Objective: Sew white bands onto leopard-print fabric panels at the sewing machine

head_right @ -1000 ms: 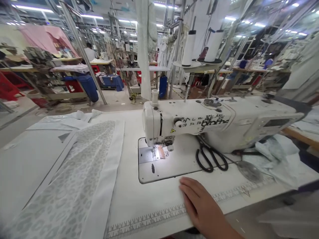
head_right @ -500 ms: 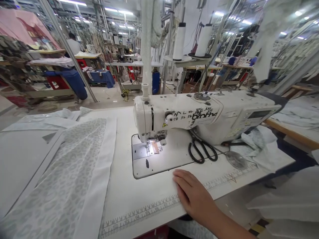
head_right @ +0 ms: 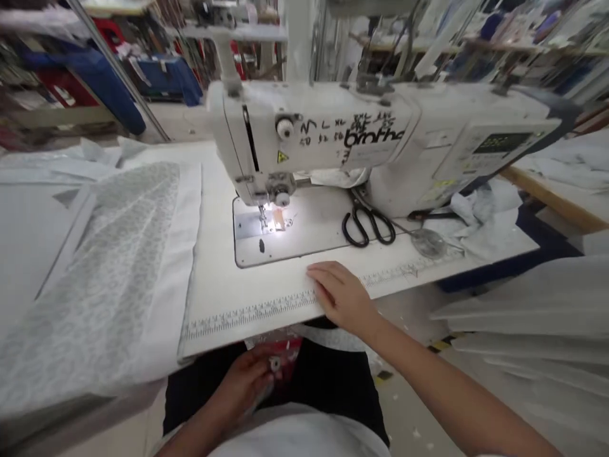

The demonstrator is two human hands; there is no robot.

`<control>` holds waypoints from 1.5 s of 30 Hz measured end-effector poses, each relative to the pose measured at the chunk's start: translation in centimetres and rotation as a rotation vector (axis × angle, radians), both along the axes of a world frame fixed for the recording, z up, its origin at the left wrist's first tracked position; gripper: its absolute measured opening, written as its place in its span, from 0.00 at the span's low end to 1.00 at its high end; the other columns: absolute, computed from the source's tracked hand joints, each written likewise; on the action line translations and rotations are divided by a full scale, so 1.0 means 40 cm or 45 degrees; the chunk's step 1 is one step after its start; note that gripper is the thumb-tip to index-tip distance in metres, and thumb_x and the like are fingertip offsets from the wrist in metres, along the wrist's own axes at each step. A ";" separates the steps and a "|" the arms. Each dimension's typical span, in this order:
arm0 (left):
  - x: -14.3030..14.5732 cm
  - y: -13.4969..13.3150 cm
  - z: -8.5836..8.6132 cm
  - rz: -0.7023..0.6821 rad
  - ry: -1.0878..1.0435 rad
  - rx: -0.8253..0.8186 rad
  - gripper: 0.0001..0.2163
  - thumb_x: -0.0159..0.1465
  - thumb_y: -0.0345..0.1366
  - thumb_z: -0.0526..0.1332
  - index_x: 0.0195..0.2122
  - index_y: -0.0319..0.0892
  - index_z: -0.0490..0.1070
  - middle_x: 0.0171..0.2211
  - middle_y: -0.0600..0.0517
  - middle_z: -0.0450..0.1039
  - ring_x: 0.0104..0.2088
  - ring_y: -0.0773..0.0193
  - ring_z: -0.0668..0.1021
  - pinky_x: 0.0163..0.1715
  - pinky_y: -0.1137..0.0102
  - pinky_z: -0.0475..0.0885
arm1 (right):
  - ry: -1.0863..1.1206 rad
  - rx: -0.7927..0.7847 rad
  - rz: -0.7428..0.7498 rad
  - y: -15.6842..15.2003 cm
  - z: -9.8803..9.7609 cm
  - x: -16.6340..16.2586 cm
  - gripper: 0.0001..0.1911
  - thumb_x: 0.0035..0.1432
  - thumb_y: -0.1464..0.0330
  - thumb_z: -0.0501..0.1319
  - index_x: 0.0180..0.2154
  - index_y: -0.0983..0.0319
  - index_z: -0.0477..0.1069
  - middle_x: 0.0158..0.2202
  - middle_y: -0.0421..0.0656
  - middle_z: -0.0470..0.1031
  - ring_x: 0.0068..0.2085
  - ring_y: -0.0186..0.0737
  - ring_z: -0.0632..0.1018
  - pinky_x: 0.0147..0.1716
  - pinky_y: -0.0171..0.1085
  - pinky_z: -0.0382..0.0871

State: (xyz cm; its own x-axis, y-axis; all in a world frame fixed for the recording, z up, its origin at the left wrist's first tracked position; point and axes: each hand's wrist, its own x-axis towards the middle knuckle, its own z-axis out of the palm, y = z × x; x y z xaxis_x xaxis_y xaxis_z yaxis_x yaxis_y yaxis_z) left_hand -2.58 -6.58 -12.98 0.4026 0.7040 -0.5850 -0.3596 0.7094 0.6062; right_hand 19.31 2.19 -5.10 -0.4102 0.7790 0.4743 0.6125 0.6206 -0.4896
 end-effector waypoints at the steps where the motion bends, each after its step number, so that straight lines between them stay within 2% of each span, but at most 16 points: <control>1: 0.005 -0.029 0.013 -0.041 -0.012 0.033 0.10 0.59 0.36 0.62 0.37 0.36 0.68 0.33 0.49 0.73 0.29 0.68 0.75 0.30 0.73 0.69 | 0.073 -0.032 -0.002 -0.015 0.003 -0.002 0.13 0.59 0.76 0.51 0.44 0.60 0.67 0.42 0.48 0.72 0.44 0.43 0.73 0.43 0.45 0.71; 3: 0.007 -0.058 0.060 -0.102 -0.021 0.190 0.09 0.59 0.36 0.62 0.38 0.38 0.67 0.32 0.49 0.74 0.29 0.67 0.76 0.32 0.72 0.68 | 0.190 -0.124 0.016 -0.059 0.009 -0.016 0.13 0.59 0.77 0.51 0.44 0.59 0.67 0.41 0.46 0.72 0.43 0.40 0.73 0.41 0.41 0.72; 6: 0.001 -0.057 0.145 -0.073 0.020 0.441 0.09 0.61 0.35 0.59 0.43 0.41 0.64 0.35 0.49 0.74 0.33 0.64 0.76 0.38 0.67 0.69 | 0.303 -0.247 0.169 -0.141 0.017 -0.050 0.14 0.59 0.77 0.52 0.45 0.58 0.66 0.39 0.44 0.71 0.41 0.38 0.73 0.38 0.39 0.72; 9: -0.003 -0.051 0.193 -0.015 0.102 0.567 0.11 0.62 0.34 0.58 0.46 0.42 0.63 0.35 0.49 0.74 0.34 0.65 0.76 0.39 0.68 0.69 | 0.414 -0.279 0.298 -0.204 0.021 -0.080 0.13 0.59 0.72 0.54 0.47 0.59 0.64 0.39 0.45 0.70 0.38 0.38 0.73 0.35 0.38 0.71; 12: 0.001 -0.057 0.198 0.056 0.135 0.552 0.12 0.61 0.33 0.59 0.46 0.43 0.62 0.35 0.50 0.74 0.34 0.66 0.76 0.37 0.72 0.69 | 0.391 -0.240 0.353 -0.232 0.021 -0.103 0.15 0.59 0.63 0.57 0.47 0.60 0.64 0.39 0.46 0.69 0.38 0.41 0.71 0.36 0.41 0.70; 14: 0.005 -0.061 0.192 0.089 0.110 0.519 0.13 0.61 0.34 0.60 0.46 0.43 0.63 0.33 0.51 0.74 0.32 0.67 0.76 0.35 0.73 0.70 | 0.302 -0.224 0.358 -0.237 0.018 -0.115 0.16 0.58 0.60 0.59 0.45 0.61 0.65 0.39 0.46 0.70 0.39 0.42 0.71 0.38 0.43 0.69; 19: 0.012 -0.060 0.176 0.158 -0.014 0.338 0.13 0.58 0.35 0.62 0.44 0.42 0.64 0.31 0.52 0.74 0.31 0.67 0.76 0.32 0.73 0.71 | 0.191 -0.279 0.289 -0.237 0.006 -0.136 0.09 0.57 0.70 0.58 0.42 0.61 0.66 0.38 0.45 0.70 0.38 0.41 0.69 0.39 0.42 0.67; 23: 0.008 -0.058 0.173 0.210 -0.049 0.179 0.15 0.54 0.34 0.66 0.42 0.40 0.68 0.33 0.50 0.74 0.31 0.68 0.76 0.32 0.75 0.70 | 0.168 -0.294 0.266 -0.234 0.000 -0.138 0.10 0.58 0.74 0.55 0.43 0.61 0.67 0.38 0.45 0.71 0.38 0.41 0.69 0.38 0.43 0.68; 27: 0.006 -0.059 0.164 0.201 -0.014 0.191 0.14 0.53 0.34 0.67 0.40 0.41 0.69 0.32 0.52 0.74 0.29 0.71 0.74 0.32 0.76 0.70 | 0.255 -0.329 0.275 -0.229 -0.001 -0.130 0.11 0.58 0.75 0.55 0.43 0.60 0.68 0.37 0.44 0.74 0.38 0.41 0.70 0.38 0.44 0.68; 30: 0.005 -0.058 0.154 0.167 -0.008 0.215 0.13 0.54 0.34 0.66 0.41 0.42 0.70 0.32 0.52 0.74 0.26 0.74 0.72 0.28 0.79 0.67 | 0.387 -0.510 0.247 -0.226 0.004 -0.118 0.10 0.56 0.74 0.59 0.41 0.58 0.71 0.33 0.42 0.74 0.36 0.40 0.71 0.35 0.41 0.68; 33: 0.002 -0.057 0.150 0.137 -0.028 0.193 0.11 0.55 0.33 0.66 0.40 0.42 0.71 0.32 0.53 0.75 0.24 0.77 0.71 0.25 0.82 0.65 | 0.604 -0.839 0.175 -0.225 0.002 -0.104 0.09 0.53 0.72 0.63 0.38 0.58 0.74 0.30 0.41 0.72 0.33 0.37 0.71 0.32 0.38 0.68; 35: -0.001 -0.055 0.153 0.140 -0.072 0.163 0.10 0.55 0.33 0.66 0.39 0.43 0.72 0.33 0.53 0.75 0.26 0.76 0.74 0.26 0.82 0.66 | 0.857 -1.125 0.167 -0.225 -0.008 -0.098 0.09 0.51 0.70 0.65 0.38 0.58 0.74 0.31 0.40 0.73 0.30 0.35 0.73 0.29 0.34 0.69; 38: -0.003 -0.054 0.160 0.146 -0.158 0.123 0.08 0.56 0.33 0.65 0.38 0.43 0.72 0.35 0.52 0.76 0.32 0.70 0.77 0.31 0.79 0.69 | 1.277 -1.485 0.216 -0.226 -0.033 -0.094 0.08 0.51 0.67 0.66 0.36 0.59 0.73 0.33 0.40 0.75 0.23 0.27 0.71 0.19 0.27 0.64; 40: -0.003 -0.054 0.161 0.132 -0.197 0.116 0.08 0.57 0.33 0.65 0.38 0.42 0.72 0.35 0.51 0.76 0.34 0.67 0.78 0.33 0.78 0.70 | 1.455 -1.631 0.274 -0.226 -0.046 -0.096 0.08 0.52 0.66 0.65 0.35 0.60 0.72 0.33 0.40 0.75 0.19 0.24 0.68 0.15 0.25 0.62; 45: 0.004 -0.056 0.153 0.104 -0.301 0.115 0.07 0.58 0.31 0.64 0.38 0.40 0.72 0.34 0.50 0.75 0.33 0.67 0.78 0.33 0.76 0.70 | 1.655 -1.830 0.405 -0.224 -0.042 -0.105 0.11 0.54 0.63 0.64 0.36 0.63 0.70 0.30 0.40 0.72 0.22 0.25 0.71 0.20 0.25 0.70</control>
